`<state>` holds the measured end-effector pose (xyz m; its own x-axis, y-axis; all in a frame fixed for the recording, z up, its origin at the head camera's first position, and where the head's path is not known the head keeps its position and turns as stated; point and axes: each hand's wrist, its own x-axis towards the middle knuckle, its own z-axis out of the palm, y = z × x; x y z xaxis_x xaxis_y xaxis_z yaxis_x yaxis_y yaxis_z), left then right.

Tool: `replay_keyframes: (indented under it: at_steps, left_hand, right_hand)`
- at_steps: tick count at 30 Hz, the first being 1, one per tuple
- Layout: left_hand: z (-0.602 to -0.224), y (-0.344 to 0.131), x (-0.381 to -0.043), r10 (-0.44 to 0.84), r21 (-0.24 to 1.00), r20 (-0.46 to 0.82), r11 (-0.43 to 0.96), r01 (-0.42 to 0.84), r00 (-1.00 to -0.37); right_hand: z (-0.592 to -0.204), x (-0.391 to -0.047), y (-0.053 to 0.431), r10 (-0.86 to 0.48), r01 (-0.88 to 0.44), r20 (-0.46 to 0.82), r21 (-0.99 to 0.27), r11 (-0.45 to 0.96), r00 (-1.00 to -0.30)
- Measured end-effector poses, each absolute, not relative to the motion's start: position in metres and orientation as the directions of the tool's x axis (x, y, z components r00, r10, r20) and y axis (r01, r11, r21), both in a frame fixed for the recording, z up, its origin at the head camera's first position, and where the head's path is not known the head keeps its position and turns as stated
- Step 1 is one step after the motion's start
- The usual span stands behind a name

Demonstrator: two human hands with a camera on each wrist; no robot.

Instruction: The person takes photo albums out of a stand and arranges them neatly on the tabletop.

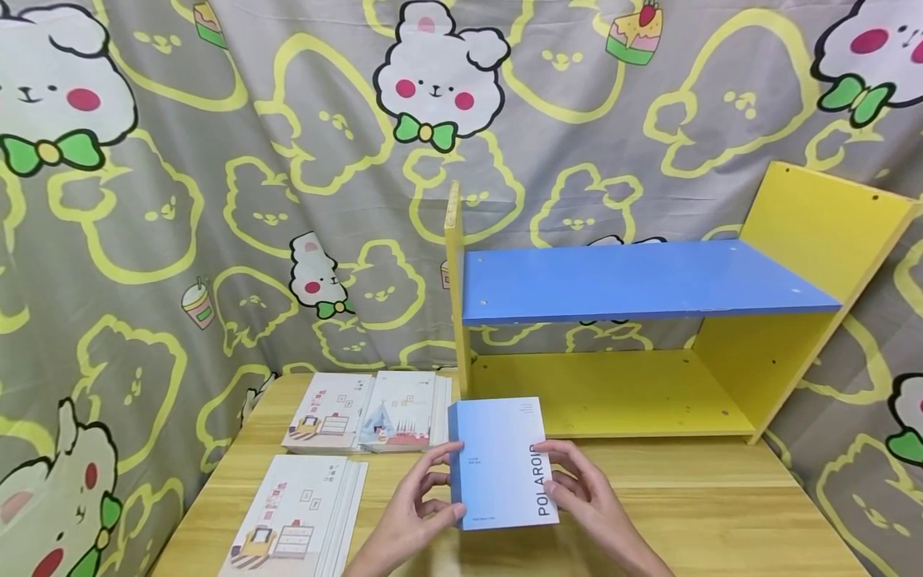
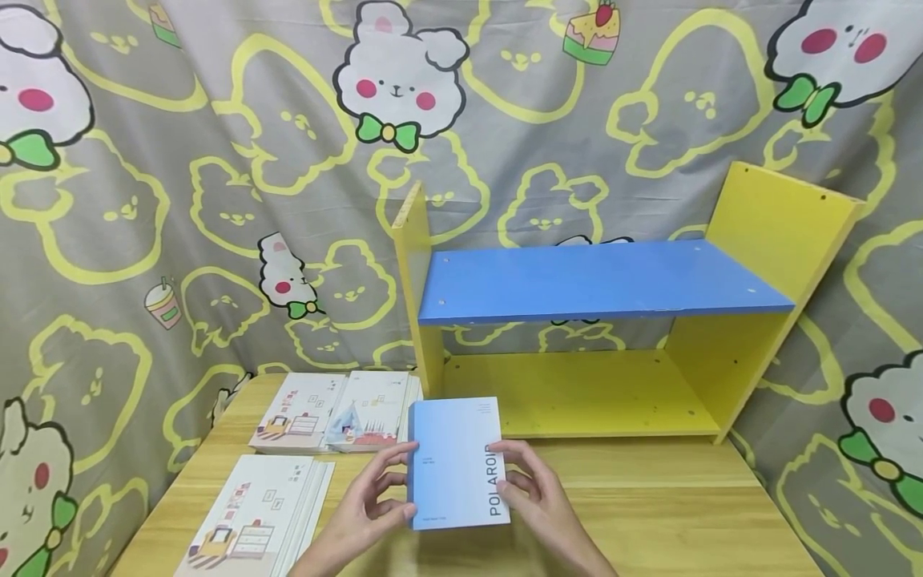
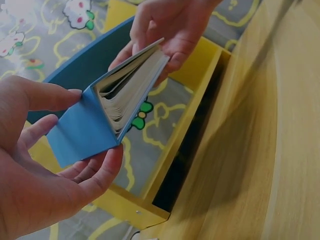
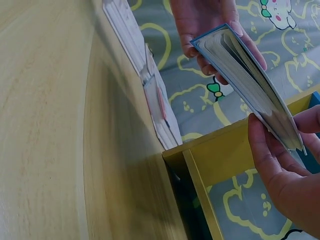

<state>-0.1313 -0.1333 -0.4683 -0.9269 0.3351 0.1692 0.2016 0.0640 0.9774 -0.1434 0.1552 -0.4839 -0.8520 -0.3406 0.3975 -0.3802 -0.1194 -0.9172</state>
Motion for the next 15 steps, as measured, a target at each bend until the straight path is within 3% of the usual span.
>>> replay_keyframes:
  at_steps: [15]
  left_hand:
    - [-0.4678,-0.1436,-0.1290,0.330,0.979,0.159,0.066,0.191,-0.930]
  right_hand:
    - [-0.4849,-0.1445,0.1472,-0.349,-0.360,0.368,-0.929,-0.088,-0.862]
